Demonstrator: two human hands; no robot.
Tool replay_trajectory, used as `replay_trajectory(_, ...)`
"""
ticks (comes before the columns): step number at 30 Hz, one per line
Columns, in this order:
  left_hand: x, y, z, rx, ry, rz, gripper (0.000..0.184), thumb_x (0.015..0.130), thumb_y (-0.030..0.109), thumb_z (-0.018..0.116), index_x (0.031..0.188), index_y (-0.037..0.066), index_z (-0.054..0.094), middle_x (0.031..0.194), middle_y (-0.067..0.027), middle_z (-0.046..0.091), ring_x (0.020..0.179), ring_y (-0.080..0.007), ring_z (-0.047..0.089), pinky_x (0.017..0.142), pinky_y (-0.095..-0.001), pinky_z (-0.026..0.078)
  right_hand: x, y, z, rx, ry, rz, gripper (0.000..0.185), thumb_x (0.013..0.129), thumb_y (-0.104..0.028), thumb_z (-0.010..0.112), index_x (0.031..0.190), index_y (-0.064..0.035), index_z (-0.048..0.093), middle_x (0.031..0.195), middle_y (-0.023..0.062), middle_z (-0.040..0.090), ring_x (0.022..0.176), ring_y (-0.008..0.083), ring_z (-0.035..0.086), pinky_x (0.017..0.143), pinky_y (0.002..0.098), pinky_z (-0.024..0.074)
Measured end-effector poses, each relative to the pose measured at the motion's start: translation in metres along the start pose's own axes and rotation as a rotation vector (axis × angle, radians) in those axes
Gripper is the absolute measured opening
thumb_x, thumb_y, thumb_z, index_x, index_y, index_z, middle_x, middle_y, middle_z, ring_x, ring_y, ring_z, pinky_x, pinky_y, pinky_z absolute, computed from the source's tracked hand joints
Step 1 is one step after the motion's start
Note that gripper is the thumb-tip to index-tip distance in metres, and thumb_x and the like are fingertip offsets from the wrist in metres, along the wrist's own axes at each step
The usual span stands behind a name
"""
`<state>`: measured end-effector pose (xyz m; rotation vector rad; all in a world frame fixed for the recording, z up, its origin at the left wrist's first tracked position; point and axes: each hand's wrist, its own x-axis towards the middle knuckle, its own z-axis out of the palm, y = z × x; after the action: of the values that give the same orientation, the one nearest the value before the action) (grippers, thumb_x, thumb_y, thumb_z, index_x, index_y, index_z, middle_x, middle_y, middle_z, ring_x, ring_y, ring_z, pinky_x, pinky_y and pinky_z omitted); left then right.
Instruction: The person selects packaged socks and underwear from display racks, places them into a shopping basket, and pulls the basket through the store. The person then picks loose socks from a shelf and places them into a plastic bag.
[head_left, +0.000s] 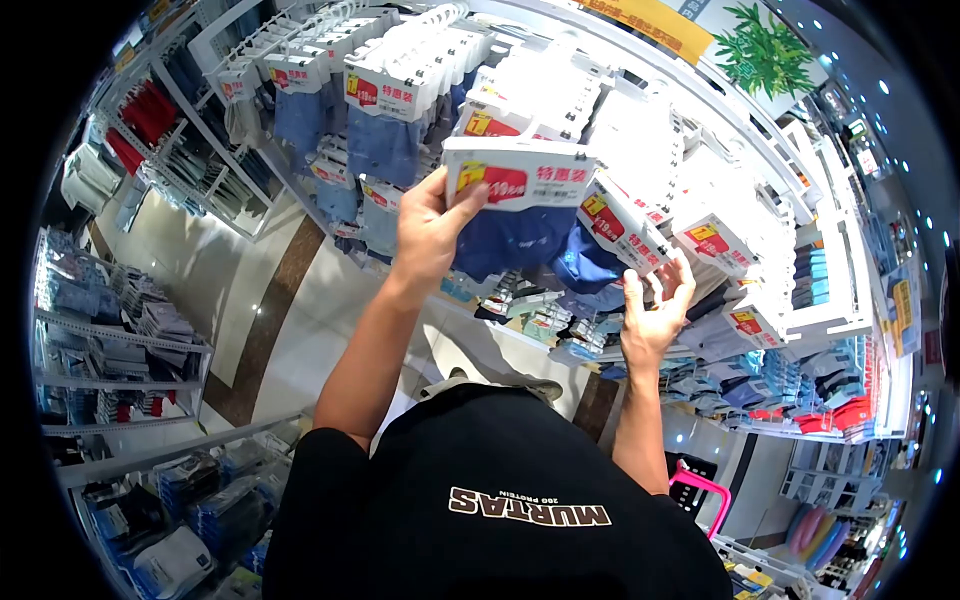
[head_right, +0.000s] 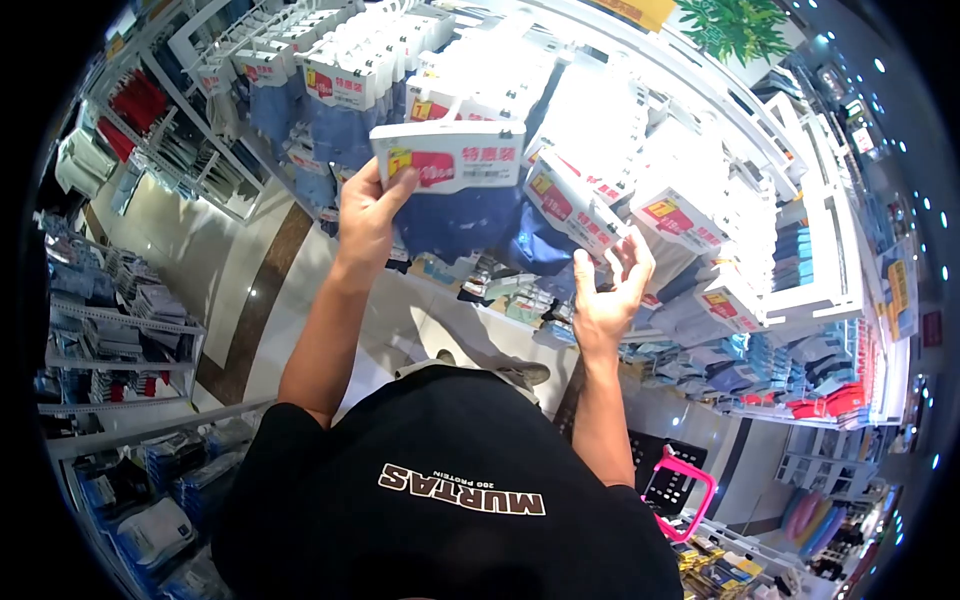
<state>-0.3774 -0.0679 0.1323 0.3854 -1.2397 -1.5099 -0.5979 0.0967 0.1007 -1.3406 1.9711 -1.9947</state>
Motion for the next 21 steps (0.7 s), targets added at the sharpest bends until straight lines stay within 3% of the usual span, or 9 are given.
replay_trajectory(5,-0.032,-0.002,-0.011,-0.051,0.033,-0.054,0.027,0.097,0.013,0.063,0.118,-0.004,0.061,0.107,-0.0082,0.069,0.097,-0.0106,0.062,0.089,-0.027,0.049,0.002,-0.001,0.0,0.008,0.044,-0.017,0.064,0.082,-0.005,0.077,0.137,-0.0009,0.044,0.127,0.0122,0.049,0.117,0.024,0.052,0.101,0.0381,0.0447)
replay_trajectory(8,-0.049,-0.002,-0.008,-0.061,0.026,-0.088,0.026,0.097,0.015,0.063,0.115,-0.004,0.062,0.106,-0.008,0.069,0.095,-0.0103,0.062,0.087,-0.0268,0.049,0.006,-0.015,-0.002,-0.135,0.103,-0.187,0.058,0.086,-0.009,0.075,0.135,-0.0008,0.046,0.129,0.0128,0.05,0.117,0.0204,0.052,0.101,0.0347,0.0425)
replay_trajectory(10,-0.061,-0.003,-0.001,-0.006,0.006,-0.098,0.025,0.097,0.016,0.064,0.113,-0.003,0.063,0.104,-0.0075,0.069,0.093,-0.0101,0.062,0.085,-0.0262,0.049,0.006,-0.025,-0.001,-0.067,0.19,-0.303,0.047,0.089,-0.014,0.072,0.129,0.0001,0.051,0.12,0.0099,0.058,0.106,0.0181,0.056,0.096,0.0321,0.0436)
replay_trajectory(13,-0.079,-0.01,0.016,0.084,-0.025,-0.102,0.017,0.096,0.014,0.066,0.103,-0.001,0.065,0.094,-0.0026,0.067,0.082,-0.006,0.056,0.075,-0.0218,0.045,-0.005,-0.044,0.0,0.224,-0.076,-0.04,0.038,0.092,-0.024,0.071,0.118,0.0015,0.058,0.109,0.0071,0.059,0.101,0.0159,0.056,0.092,0.0295,0.0449)
replay_trajectory(14,-0.085,-0.013,0.023,0.086,-0.043,-0.107,0.016,0.096,0.014,0.066,0.101,-0.001,0.065,0.093,-0.0021,0.066,0.081,-0.0055,0.055,0.073,-0.0212,0.045,-0.008,-0.052,0.006,0.288,-0.216,0.028,0.044,0.091,-0.025,0.073,0.122,0.0013,0.055,0.112,0.008,0.059,0.103,0.015,0.057,0.092,0.0294,0.0464)
replay_trajectory(18,-0.103,-0.018,0.048,0.001,-0.01,-0.243,0.02,0.098,0.015,0.063,0.109,-0.002,0.063,0.099,-0.0042,0.068,0.088,-0.007,0.06,0.08,-0.0239,0.049,-0.026,-0.053,0.023,0.467,-0.357,0.31,0.049,0.09,-0.012,0.074,0.128,0.0003,0.046,0.104,0.0093,0.064,0.093,0.0114,0.062,0.082,0.0255,0.0518)
replay_trajectory(21,-0.114,-0.029,0.048,-0.124,-0.024,-0.421,0.027,0.1,0.02,0.06,0.115,-0.002,0.062,0.106,-0.005,0.067,0.094,-0.0092,0.06,0.086,-0.0263,0.048,-0.027,-0.037,0.025,0.498,-0.327,0.337,0.045,0.09,-0.007,0.073,0.125,0.0006,0.047,0.099,0.0081,0.065,0.088,0.0105,0.064,0.079,0.0226,0.0521)
